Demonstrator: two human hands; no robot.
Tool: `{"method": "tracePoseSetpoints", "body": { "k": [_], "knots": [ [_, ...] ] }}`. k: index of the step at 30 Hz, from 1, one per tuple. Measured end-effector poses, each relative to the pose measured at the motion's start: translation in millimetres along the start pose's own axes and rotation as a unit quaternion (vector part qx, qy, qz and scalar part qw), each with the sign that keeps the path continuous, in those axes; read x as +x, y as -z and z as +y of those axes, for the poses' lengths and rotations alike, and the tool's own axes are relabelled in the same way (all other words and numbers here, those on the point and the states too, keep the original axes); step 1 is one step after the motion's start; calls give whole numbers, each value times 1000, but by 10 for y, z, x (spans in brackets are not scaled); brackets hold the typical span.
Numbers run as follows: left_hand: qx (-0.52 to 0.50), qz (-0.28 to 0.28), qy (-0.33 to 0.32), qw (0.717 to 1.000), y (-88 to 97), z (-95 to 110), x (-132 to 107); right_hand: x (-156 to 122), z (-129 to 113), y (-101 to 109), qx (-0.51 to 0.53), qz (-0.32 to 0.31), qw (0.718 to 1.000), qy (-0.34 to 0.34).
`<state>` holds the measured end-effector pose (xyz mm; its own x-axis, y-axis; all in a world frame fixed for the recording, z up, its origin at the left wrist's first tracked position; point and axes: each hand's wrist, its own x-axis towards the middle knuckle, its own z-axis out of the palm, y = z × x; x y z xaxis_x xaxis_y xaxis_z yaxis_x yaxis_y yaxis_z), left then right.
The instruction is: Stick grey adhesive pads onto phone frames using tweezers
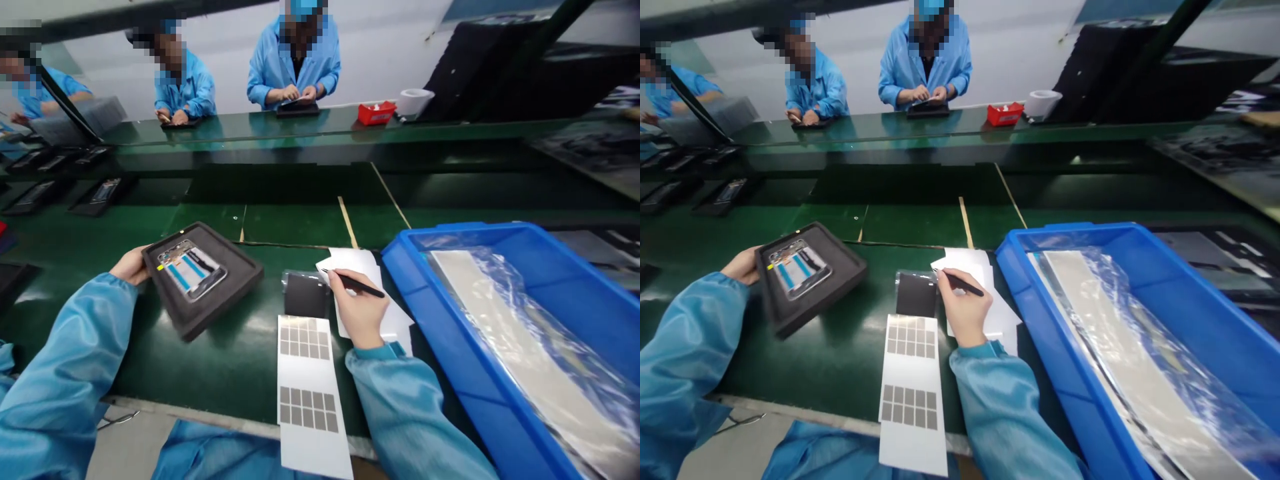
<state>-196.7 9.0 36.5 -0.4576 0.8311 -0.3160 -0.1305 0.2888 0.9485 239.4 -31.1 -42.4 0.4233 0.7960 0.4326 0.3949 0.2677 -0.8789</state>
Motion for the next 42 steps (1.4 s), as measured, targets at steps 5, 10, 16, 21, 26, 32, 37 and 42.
{"method": "tracePoseSetpoints", "body": {
  "k": [5, 10, 16, 21, 26, 32, 37, 42],
  "knots": [
    [113, -202, 152, 961, -228, 5, -173, -15, -25, -14, 9, 6, 1000, -2],
    [231, -282, 162, 917, -584, 87, -58, -30, -28, -25, 23, 6, 1000, -11],
    [322, -260, 41, 909, -835, 187, -53, 0, -255, 107, 57, -34, 997, -26],
    [456, -445, -340, 692, -1335, -194, -1137, -161, -541, 492, 45, -103, 993, -40],
    [554, -516, -409, 510, -1872, -703, -1791, -435, -412, 793, -12, -225, 971, -82],
    [575, -498, -392, 517, -1961, -920, -1694, -517, -177, 778, -38, -256, 963, -79],
    [565, -503, -378, 534, -1940, -916, -1689, -525, -155, 771, -37, -255, 963, -75],
    [562, -506, -372, 537, -1956, -925, -1693, -530, -150, 792, -32, -263, 961, -79]
  ]
}}
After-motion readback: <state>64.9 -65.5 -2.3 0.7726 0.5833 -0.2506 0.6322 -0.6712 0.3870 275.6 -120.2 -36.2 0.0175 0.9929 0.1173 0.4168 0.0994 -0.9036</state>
